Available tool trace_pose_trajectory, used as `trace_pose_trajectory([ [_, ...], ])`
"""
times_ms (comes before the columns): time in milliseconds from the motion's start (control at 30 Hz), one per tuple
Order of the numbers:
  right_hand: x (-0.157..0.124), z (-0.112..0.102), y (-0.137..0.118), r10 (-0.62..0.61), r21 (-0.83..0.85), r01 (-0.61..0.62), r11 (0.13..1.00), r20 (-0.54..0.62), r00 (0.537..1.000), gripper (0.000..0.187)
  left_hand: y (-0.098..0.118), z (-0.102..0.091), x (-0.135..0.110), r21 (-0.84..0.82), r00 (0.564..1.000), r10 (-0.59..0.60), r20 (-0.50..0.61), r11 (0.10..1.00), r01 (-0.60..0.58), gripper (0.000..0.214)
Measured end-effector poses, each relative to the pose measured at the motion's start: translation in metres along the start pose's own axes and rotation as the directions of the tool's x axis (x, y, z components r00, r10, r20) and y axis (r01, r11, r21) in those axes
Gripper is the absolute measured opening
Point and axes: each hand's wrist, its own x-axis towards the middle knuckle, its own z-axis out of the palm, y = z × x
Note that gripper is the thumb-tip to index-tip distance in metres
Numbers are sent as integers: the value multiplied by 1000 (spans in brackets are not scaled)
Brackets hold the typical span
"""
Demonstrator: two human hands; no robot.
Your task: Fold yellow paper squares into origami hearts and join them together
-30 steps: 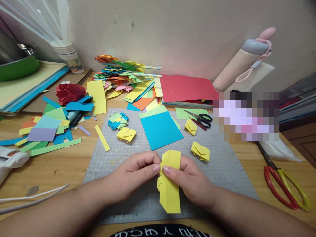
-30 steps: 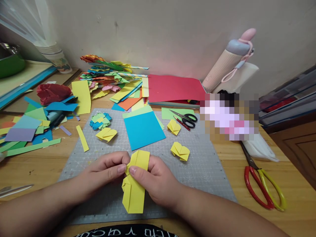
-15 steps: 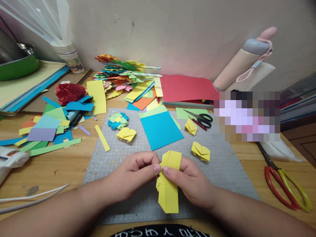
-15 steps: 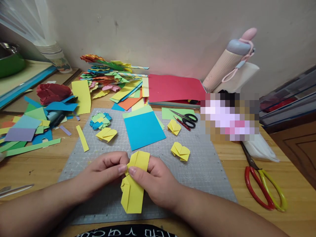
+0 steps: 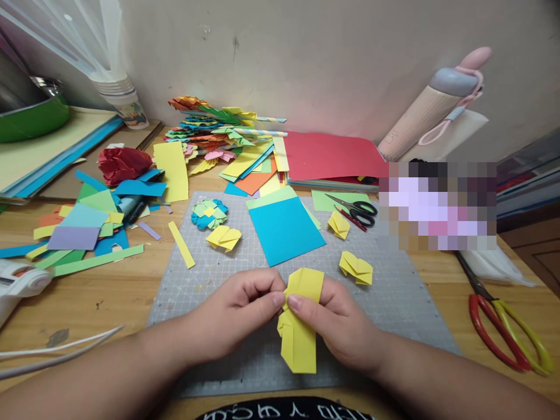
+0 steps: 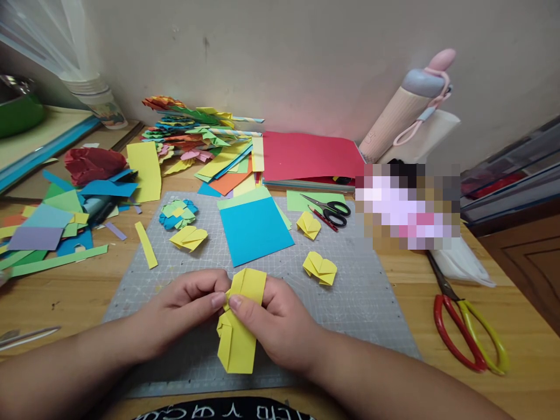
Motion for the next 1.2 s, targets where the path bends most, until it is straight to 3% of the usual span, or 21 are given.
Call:
trace_pose_trajectory([
  [267,-1,0,3,-32,-62,34,998,31,999,22,-2,5,-1,88,995,20,-98,996,-11,28],
  [533,3,-1,1,43,98,-43,994,7,999,21,-5,-1,0,-65,1000,6,-28,998,-8,26],
  [800,0,2,2,28,-32,-26,999,44,999,23,-1,4,1,87,997,12,-73,996,-5,24],
  [933,3,1,1,92,46,-94,995,32,995,23,-1,5,-1,117,995,26,-97,993,-15,28],
  [1067,7,-2,-2,232,349,-247,904,86,969,21,-3,3,-2,121,964,183,-194,979,-162,11],
  [1200,10,-5,-4,314,432,-420,798,297,902,31,-3,-1,-2,385,900,406,-156,865,-323,8],
])
